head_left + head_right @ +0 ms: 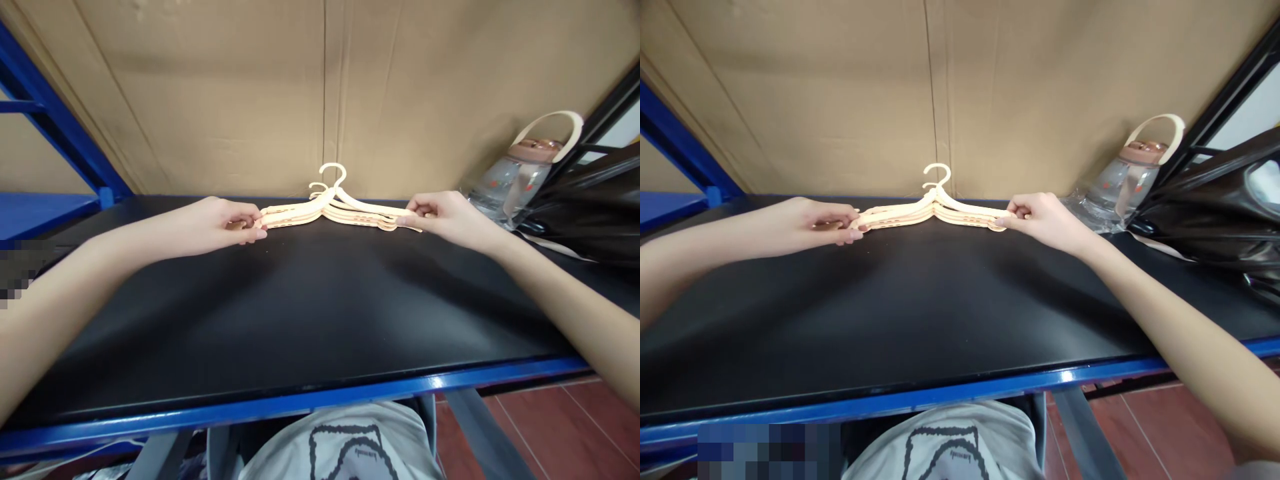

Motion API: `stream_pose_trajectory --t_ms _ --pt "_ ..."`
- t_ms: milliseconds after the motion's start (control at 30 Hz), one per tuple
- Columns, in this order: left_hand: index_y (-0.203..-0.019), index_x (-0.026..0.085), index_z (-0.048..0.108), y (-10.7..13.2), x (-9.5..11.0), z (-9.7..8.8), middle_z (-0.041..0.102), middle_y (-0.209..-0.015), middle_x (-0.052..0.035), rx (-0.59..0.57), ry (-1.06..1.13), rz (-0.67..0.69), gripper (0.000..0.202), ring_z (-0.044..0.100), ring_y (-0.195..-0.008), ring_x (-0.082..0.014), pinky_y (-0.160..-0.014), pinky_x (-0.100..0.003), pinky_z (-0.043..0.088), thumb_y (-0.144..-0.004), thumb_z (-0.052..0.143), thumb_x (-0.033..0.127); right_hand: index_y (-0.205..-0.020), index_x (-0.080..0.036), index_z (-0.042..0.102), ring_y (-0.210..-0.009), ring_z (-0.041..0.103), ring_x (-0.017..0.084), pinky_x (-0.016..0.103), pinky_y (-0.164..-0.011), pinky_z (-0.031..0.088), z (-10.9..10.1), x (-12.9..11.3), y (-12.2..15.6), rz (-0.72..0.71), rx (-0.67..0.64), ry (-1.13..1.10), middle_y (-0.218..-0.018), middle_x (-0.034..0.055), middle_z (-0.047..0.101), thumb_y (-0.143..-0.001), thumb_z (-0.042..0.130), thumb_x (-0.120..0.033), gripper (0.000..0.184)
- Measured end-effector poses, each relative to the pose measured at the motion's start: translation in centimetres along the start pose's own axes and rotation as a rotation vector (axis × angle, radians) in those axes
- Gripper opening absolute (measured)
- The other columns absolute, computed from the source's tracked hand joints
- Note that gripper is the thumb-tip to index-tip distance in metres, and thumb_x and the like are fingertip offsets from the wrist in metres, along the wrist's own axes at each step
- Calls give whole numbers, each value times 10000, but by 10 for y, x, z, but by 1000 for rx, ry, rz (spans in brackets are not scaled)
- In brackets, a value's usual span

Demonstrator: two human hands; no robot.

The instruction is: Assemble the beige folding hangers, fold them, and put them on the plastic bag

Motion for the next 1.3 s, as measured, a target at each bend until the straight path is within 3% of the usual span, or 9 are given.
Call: stream_pose_trajectory --t_ms 133,267,367,500,600,967,1133,1300 --pt "-857 201 630 -2 -3 -3 626 -683 8 34 17 -24 383 532 -617 -153 -580 -241 365 -859 460 545 -726 -183 606 -572 453 123 253 -540 306 1 5 -2 5 -1 -14 -587 -10 526 -787 560 -658 481" --pt "-858 201 589 -2 -7 -12 585 -657 19 274 -126 -66 343 492 -576 -131 -594 -236 339 -891 450 512 -827 -191 617 -601 472 133 253 -560 326 4 13 -6 -22 3 1 -644 -8 554 -778 603 -602 414" --pt "-883 177 576 0 -8 -17 580 -726 2 445 -189 -85 294 491 -628 -126 -623 -229 336 -912 451 441 -906 -182 627 -677 532 159 267 -616 373 3 20 -9 -37 87 -30 -786 35 637 -803 580 -567 401" --pt "-903 158 575 -3 -5 -13 610 -849 -43 552 -240 -67 264 535 -723 -156 -681 -253 365 -912 446 388 -957 -175 643 -642 511 156 277 -615 371 -1 31 -15 5 204 17 -749 37 625 -851 518 -545 405" --pt "-916 185 580 -9 -3 -7 636 -885 -57 567 -218 -79 262 586 -787 -193 -710 -271 392 -909 422 394 -1092 -184 626 -646 509 157 280 -617 382 2 40 -26 -7 206 34 -783 31 634 -809 579 -535 453" --pt "-1027 211 618 -23 1 7 704 -1009 -74 484 -283 -193 390 642 -872 -286 -650 -320 399 -916 368 488 -1071 -168 666 -963 639 273 417 -886 476 21 79 -49 19 155 -23 -1059 118 699 -785 579 -473 427" --pt "-996 220 621 -24 4 12 710 -1004 -66 496 -303 -226 376 655 -885 -287 -644 -323 400 -927 364 486 -1097 -181 669 -1048 635 284 441 -956 463 24 88 -50 42 141 -16 -1136 109 696 -795 578 -461 422" --pt "-981 213 628 -24 5 13 706 -1014 -71 477 -306 -229 392 656 -895 -291 -655 -333 415 -928 353 488 -1116 -208 676 -1110 627 270 419 -991 459 30 92 -57 53 42 -15 -1193 80 687 -819 570 -473 412"
Point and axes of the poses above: each hand's wrist, its own y-axis away from the middle knuckle, its own z-axis out of the palm, x = y × z, the point moved 5 cm from there along -y, towards the middle knuckle
